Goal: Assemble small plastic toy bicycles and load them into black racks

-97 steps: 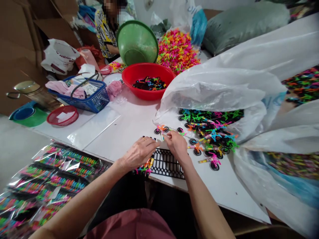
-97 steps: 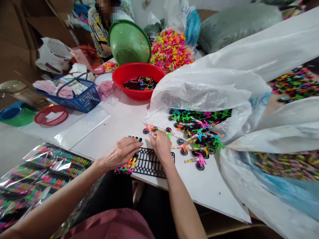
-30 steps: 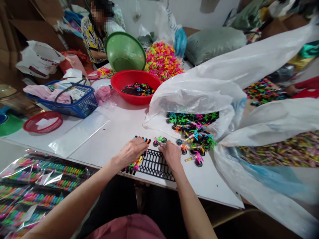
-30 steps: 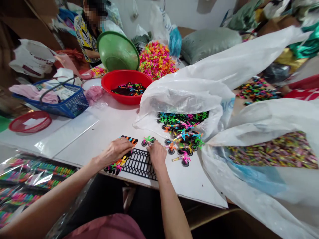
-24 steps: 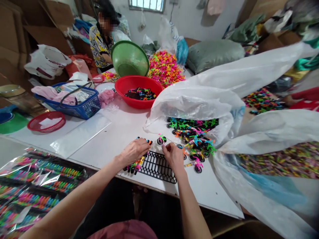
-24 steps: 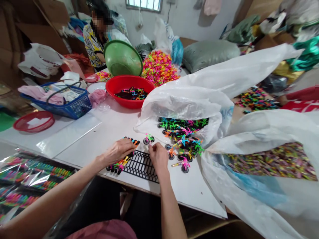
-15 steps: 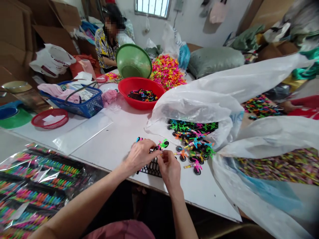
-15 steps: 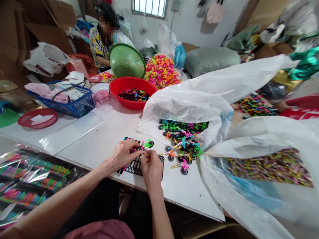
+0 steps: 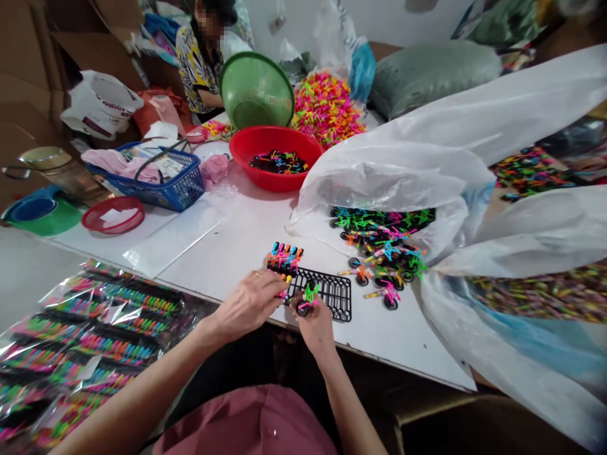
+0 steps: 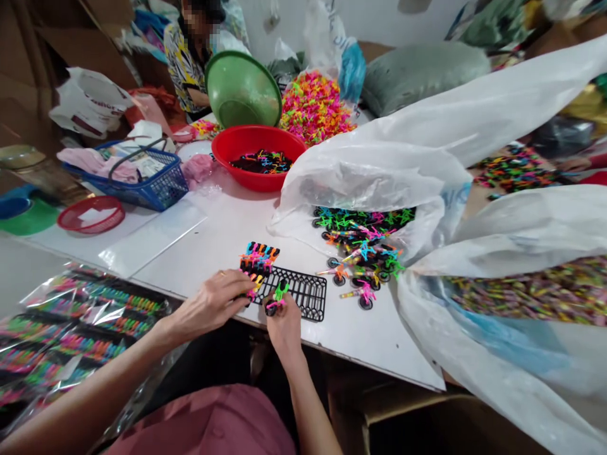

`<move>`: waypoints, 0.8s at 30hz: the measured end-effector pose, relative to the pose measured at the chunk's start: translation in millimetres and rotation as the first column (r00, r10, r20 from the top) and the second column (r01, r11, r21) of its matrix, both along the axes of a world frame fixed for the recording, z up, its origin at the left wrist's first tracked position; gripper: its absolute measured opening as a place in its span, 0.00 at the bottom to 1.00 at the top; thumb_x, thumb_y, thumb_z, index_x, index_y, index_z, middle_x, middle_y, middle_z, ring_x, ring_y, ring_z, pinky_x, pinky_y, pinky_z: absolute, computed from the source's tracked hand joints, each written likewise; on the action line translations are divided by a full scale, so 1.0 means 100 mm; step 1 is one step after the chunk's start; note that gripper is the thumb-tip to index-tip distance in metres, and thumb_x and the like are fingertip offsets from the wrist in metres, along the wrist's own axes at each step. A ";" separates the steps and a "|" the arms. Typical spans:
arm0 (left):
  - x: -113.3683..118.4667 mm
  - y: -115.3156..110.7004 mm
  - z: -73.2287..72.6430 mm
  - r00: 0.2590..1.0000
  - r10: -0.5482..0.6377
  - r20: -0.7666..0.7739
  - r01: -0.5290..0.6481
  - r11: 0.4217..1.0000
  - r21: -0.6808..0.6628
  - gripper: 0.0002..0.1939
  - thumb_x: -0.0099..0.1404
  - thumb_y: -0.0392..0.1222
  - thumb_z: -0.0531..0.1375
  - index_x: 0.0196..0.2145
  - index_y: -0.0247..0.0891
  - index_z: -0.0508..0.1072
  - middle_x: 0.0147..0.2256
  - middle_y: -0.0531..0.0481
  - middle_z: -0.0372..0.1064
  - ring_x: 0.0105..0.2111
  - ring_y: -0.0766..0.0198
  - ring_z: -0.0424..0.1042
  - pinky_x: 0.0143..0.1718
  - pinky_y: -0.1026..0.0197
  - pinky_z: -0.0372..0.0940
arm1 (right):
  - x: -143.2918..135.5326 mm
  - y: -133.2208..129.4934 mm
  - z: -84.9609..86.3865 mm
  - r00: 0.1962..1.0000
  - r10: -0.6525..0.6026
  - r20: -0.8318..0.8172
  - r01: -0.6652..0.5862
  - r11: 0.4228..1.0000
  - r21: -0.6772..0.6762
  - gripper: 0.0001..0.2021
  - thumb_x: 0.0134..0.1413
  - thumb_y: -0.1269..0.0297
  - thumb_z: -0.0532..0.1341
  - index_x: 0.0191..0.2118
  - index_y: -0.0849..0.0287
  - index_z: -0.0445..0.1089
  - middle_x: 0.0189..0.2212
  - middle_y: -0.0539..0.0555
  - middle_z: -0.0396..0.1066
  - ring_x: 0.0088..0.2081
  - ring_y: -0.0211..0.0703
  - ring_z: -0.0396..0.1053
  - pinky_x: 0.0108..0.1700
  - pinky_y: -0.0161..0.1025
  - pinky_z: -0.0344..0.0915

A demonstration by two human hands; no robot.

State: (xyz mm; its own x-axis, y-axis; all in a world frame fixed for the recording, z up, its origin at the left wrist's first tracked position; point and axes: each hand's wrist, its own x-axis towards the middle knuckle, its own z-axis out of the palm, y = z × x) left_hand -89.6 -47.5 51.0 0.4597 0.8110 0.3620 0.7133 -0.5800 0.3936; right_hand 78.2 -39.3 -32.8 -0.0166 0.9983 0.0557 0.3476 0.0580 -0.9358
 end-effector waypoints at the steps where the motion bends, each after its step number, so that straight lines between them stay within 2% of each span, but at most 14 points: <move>1: 0.00 -0.02 -0.04 0.998 -0.047 -0.038 0.046 0.999 -0.006 0.12 0.65 0.36 0.52 0.46 0.36 0.67 0.42 0.44 0.69 0.45 0.59 0.67 0.47 0.54 0.62 | -0.04 0.00 -0.03 1.000 0.006 -0.001 -0.006 1.000 0.000 0.02 0.47 0.66 0.57 0.29 0.57 0.65 0.22 0.48 0.67 0.24 0.39 0.64 0.26 0.34 0.61; 3: 0.04 -0.03 -0.11 0.994 -0.082 -0.066 0.082 0.997 -0.001 0.13 0.66 0.34 0.51 0.48 0.36 0.66 0.42 0.44 0.68 0.45 0.59 0.66 0.48 0.54 0.62 | -0.09 0.02 -0.06 0.998 0.015 0.060 -0.017 1.000 0.022 0.02 0.48 0.68 0.55 0.29 0.57 0.64 0.23 0.49 0.65 0.25 0.39 0.64 0.27 0.35 0.61; 6: 0.11 -0.02 -0.19 0.996 -0.071 -0.046 0.073 0.997 0.029 0.13 0.66 0.37 0.53 0.48 0.35 0.65 0.42 0.44 0.68 0.45 0.58 0.66 0.48 0.52 0.62 | -0.09 0.01 -0.07 0.973 0.013 0.228 -0.031 0.997 0.077 0.04 0.50 0.72 0.52 0.30 0.58 0.63 0.25 0.50 0.64 0.26 0.39 0.63 0.29 0.34 0.60; 11: 0.19 -0.01 -0.24 0.993 -0.119 0.025 0.118 0.992 0.042 0.13 0.65 0.42 0.55 0.46 0.35 0.66 0.39 0.45 0.70 0.41 0.60 0.67 0.46 0.55 0.63 | 0.00 -0.06 -0.08 0.879 0.103 0.465 -0.174 0.978 0.112 0.09 0.45 0.78 0.51 0.32 0.59 0.63 0.28 0.52 0.65 0.29 0.41 0.64 0.31 0.35 0.60; 15: 0.25 -0.01 -0.28 0.994 -0.089 0.061 0.081 0.988 0.132 0.09 0.66 0.36 0.53 0.43 0.34 0.68 0.35 0.46 0.70 0.38 0.61 0.68 0.43 0.57 0.65 | -0.01 -0.06 -0.05 0.799 0.152 0.581 -0.235 0.969 0.070 0.10 0.48 0.78 0.51 0.34 0.61 0.64 0.30 0.55 0.65 0.30 0.42 0.64 0.32 0.36 0.61; 17: 0.26 -0.01 -0.30 0.994 -0.096 0.060 0.085 0.983 0.164 0.08 0.66 0.33 0.52 0.41 0.33 0.69 0.34 0.46 0.70 0.37 0.62 0.68 0.41 0.58 0.65 | 0.03 -0.04 -0.02 0.803 0.219 0.555 -0.299 0.953 0.056 0.08 0.50 0.77 0.51 0.34 0.61 0.64 0.31 0.55 0.66 0.30 0.41 0.64 0.32 0.36 0.61; 21: 0.24 -0.07 -0.27 0.992 -0.127 0.027 0.121 0.980 0.158 0.08 0.66 0.33 0.52 0.39 0.34 0.70 0.33 0.46 0.70 0.37 0.63 0.69 0.40 0.60 0.66 | 0.39 0.13 0.10 0.826 0.447 0.343 -0.469 0.883 -0.019 0.08 0.53 0.72 0.52 0.37 0.59 0.66 0.28 0.50 0.68 0.29 0.38 0.66 0.31 0.33 0.62; 22: 0.23 -0.08 -0.25 0.991 -0.130 0.023 0.125 0.980 0.156 0.08 0.66 0.33 0.52 0.40 0.35 0.70 0.33 0.46 0.70 0.37 0.63 0.69 0.41 0.60 0.65 | 0.53 0.21 0.16 0.821 0.450 0.351 -0.477 0.879 -0.012 0.09 0.54 0.72 0.52 0.39 0.59 0.67 0.30 0.51 0.68 0.30 0.38 0.67 0.33 0.33 0.62; 24: 0.21 -0.05 -0.17 0.993 -0.113 0.040 0.105 0.980 0.171 0.08 0.66 0.34 0.53 0.41 0.35 0.70 0.35 0.47 0.70 0.39 0.63 0.68 0.43 0.59 0.65 | 0.82 0.45 0.31 0.794 0.334 0.507 -0.411 0.911 0.044 0.12 0.55 0.73 0.52 0.44 0.59 0.66 0.36 0.54 0.69 0.37 0.41 0.67 0.38 0.35 0.63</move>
